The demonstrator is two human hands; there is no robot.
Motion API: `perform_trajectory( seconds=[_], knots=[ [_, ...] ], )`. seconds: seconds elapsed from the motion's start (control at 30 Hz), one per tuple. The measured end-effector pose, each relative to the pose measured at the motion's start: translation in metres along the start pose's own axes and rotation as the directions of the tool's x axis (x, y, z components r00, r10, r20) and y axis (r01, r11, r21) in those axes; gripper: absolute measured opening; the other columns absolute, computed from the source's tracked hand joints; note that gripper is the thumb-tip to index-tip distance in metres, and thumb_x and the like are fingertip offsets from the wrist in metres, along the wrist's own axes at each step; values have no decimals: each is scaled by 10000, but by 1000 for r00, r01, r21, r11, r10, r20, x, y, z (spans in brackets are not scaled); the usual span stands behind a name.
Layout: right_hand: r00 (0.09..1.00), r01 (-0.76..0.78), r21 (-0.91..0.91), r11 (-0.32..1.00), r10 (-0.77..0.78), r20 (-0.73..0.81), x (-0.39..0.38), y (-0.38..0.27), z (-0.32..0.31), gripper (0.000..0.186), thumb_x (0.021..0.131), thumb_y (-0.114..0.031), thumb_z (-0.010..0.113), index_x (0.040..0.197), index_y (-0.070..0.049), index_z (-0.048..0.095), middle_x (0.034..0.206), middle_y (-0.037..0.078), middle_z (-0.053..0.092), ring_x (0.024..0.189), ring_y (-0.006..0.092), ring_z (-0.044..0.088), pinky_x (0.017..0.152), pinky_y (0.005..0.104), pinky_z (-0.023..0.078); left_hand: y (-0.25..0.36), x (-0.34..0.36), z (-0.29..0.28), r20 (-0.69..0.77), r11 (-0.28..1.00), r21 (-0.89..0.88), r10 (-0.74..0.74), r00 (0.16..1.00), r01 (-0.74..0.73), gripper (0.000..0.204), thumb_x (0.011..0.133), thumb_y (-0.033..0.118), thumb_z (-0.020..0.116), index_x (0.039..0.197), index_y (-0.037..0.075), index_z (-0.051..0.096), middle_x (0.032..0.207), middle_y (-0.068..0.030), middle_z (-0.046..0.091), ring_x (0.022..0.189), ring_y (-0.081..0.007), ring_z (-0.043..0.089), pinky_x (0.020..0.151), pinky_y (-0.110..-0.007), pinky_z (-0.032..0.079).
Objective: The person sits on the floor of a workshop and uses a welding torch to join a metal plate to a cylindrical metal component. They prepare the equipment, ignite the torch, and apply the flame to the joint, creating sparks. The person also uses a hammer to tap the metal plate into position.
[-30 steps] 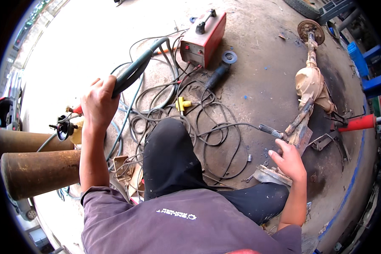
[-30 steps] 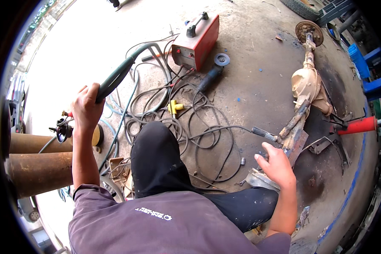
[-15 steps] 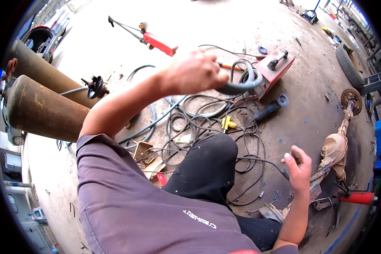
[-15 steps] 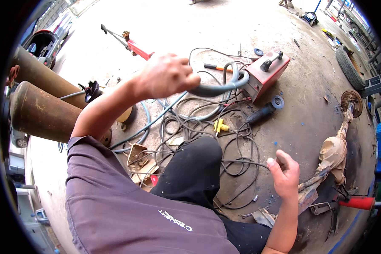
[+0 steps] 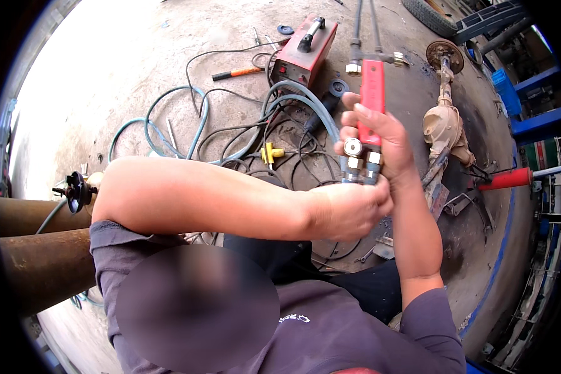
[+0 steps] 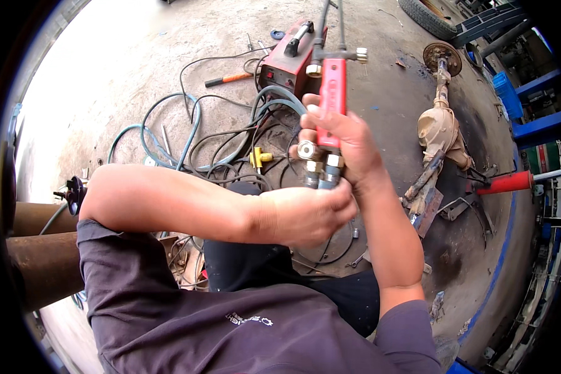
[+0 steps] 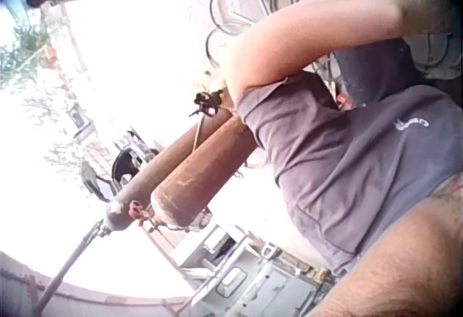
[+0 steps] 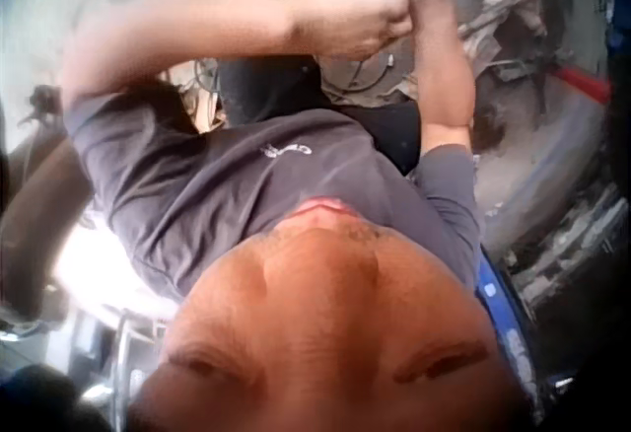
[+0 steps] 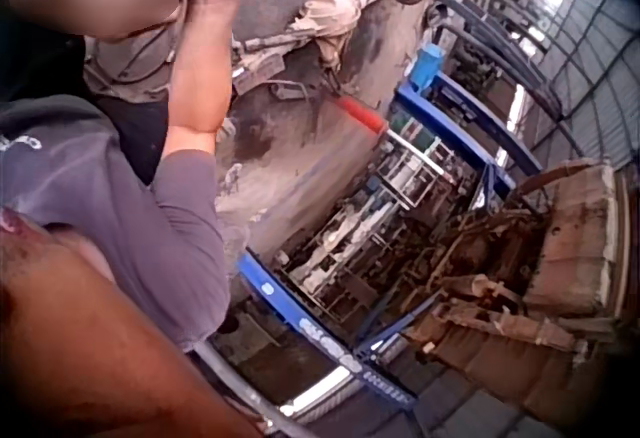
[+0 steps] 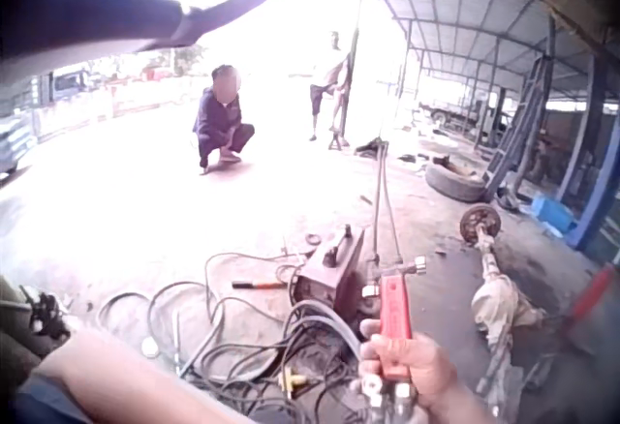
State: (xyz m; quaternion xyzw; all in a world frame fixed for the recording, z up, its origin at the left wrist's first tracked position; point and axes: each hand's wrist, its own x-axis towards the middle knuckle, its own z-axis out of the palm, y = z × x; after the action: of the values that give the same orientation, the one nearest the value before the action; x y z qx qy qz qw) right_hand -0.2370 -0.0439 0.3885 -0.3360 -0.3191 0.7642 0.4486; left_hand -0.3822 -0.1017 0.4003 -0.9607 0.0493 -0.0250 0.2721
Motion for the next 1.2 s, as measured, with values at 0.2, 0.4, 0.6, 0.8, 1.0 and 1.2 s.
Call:
perform_trajectory(
  seconds=[0.2, 0.4, 0.6, 0.8, 1.0, 1.2],
  knots=[
    [888, 360, 75, 930, -366, 280, -102, -54, -63, 610, 1001, -164, 595, 1525, 27, 348, 980, 103, 616, 781, 183, 648, 604, 439, 616, 34, -58, 39, -586, 852, -512, -437, 682, 107, 247, 799, 185, 669, 982, 21, 690, 1059, -130, 664, 1080, -298, 630, 1009, -431, 515],
    [464, 884, -179, 431, -852, 242, -200, -92, -29, 328, 887, -182, 782, 1080, -51, 551, 793, -29, 447, 713, 117, 556, 488, 258, 559, -10, -64, 251, 257, 390, -547, -764, 592, 741, 1141, 632, 249, 933, 1546, -16, 302, 1578, -235, 357, 1465, -399, 361, 1151, -502, 378],
    [37, 923, -382, -38, -982, 187, -324, -73, -1, 298, 918, -192, 691, 910, -112, 404, 713, -22, 432, 611, 58, 499, 593, 185, 481, -34, 0, 354, 198, 314, -759, -723, 662, 570, 434, 702, 172, 751, 1123, 102, 672, 1115, -112, 678, 1177, -308, 613, 1007, -479, 439],
    [-201, 888, -436, -148, -976, -78, -388, -41, -15, 270, 981, -455, 637, 1053, -206, 560, 929, -14, 651, 685, 123, 582, 597, 270, 510, 15, -82, 406, 199, 191, -771, -834, 515, 607, 180, 723, 95, 694, 865, 87, 584, 891, -162, 649, 938, -400, 650, 790, -484, 523],
    [-5, 877, -458, 145, -950, -311, -361, -16, -61, 346, 1010, -377, 610, 1223, -119, 522, 987, 49, 577, 766, 131, 568, 665, 280, 518, -58, -186, 328, 116, 329, -441, -901, 417, 835, 73, 796, 109, 637, 812, 118, 567, 774, -107, 640, 738, -374, 665, 604, -477, 521],
    [202, 966, -43, 255, -847, -491, -266, -16, -101, 456, 1102, -323, 475, 1412, 10, 458, 955, 67, 581, 685, 109, 558, 518, 238, 518, -202, -296, -16, -300, 311, 251, -875, 379, 917, 71, 894, 80, 616, 925, 135, 585, 760, -91, 609, 698, -321, 652, 603, -430, 515]
  ],
)
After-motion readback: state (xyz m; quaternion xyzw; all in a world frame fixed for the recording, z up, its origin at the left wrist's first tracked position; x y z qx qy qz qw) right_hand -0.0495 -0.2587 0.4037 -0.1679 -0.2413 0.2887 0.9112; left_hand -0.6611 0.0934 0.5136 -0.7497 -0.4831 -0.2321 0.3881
